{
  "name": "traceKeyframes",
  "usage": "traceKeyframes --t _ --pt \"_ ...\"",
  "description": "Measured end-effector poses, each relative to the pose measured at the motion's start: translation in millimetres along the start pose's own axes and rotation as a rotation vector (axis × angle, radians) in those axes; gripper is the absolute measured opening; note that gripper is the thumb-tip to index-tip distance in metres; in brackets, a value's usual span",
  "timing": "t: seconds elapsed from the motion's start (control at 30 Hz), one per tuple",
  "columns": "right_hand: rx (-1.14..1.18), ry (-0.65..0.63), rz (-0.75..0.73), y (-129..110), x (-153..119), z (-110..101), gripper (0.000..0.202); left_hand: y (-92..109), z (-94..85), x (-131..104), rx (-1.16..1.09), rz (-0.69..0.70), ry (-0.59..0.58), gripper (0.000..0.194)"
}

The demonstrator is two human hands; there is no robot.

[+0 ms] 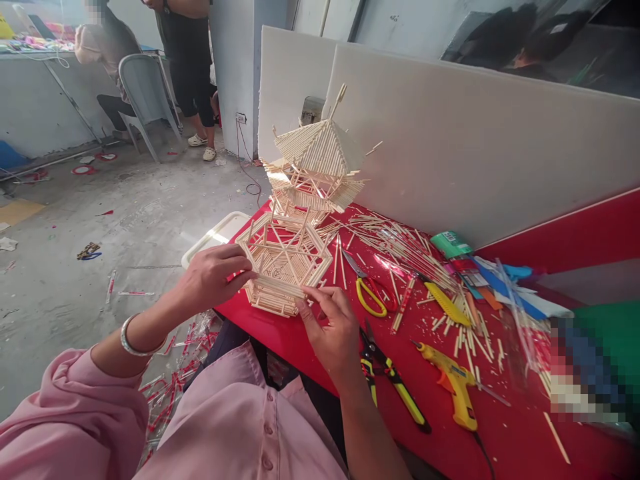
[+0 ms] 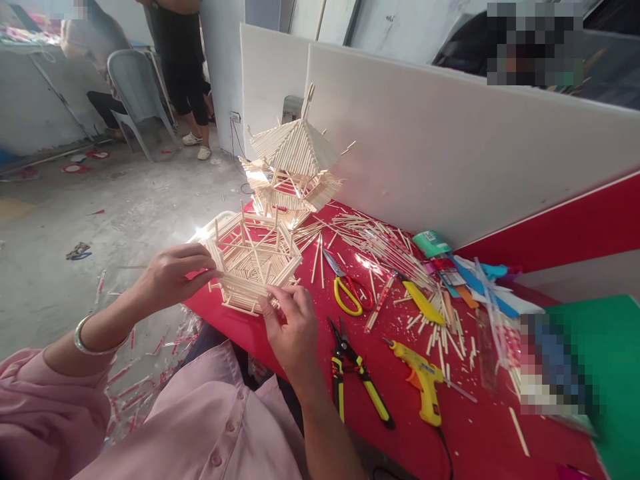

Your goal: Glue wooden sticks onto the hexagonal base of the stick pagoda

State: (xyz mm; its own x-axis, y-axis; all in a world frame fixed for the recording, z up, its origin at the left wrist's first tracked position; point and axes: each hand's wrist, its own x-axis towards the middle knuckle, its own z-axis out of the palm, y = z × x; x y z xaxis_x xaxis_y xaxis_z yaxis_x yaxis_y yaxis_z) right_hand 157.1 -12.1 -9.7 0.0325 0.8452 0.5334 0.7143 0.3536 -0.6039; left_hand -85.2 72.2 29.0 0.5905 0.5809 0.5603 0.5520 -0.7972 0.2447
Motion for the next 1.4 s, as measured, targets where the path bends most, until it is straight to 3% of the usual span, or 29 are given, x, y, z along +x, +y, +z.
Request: traceKeyframes --t 0.33,0.47,0.6,0.7,0.8,0.87,0.93,1.07,1.2,1.3,1.4 --pt "0.005 -0.002 0.005 -5 0 -2 0.023 3 -3.3 0 0.017 -0.002 0.02 0.02" --pt "-0.047 0.044 -0.006 -10 -17 -27 0.028 24 -18.4 -11 0.032 0.005 0.128 0.008" --pt "-0.195 0.003 0.094 8 -55 -62 0.021 62 -19.7 -32 -0.071 -0.123 0.256 0.011" --pt "-0.498 -0.084 0.237 34 -93 -78 0.042 99 4.1 -36 -0.367 -0.199 0.196 0.011" --pt "-0.794 -0.232 0.385 54 -125 -84 0.082 133 48.9 -25 -0.761 -0.231 0.116 0.009" --pt "-0.853 -0.353 0.482 62 -138 -86 0.095 147 82.9 -11 -0.945 -0.377 0.043 0.025" --pt "-0.842 -0.44 0.54 65 -142 -91 0.099 154 113.1 2 -1.141 -0.62 -0.013 0.037" --pt "-0.727 -0.551 0.524 72 -134 -110 0.093 159 146.6 24 -1.355 -0.913 -0.044 0.048" --pt "-0.471 -0.564 0.593 78 -128 -133 0.068 159 151.0 34 -1.359 -0.972 -0.062 0.047" --pt "-0.013 -0.49 0.743 78 -134 -145 0.055 158 152.0 37 -1.308 -0.94 -0.021 0.044" --pt "0.51 -0.381 0.825 72 -145 -149 0.058 158 155.6 40 -1.276 -0.933 0.011 0.041"
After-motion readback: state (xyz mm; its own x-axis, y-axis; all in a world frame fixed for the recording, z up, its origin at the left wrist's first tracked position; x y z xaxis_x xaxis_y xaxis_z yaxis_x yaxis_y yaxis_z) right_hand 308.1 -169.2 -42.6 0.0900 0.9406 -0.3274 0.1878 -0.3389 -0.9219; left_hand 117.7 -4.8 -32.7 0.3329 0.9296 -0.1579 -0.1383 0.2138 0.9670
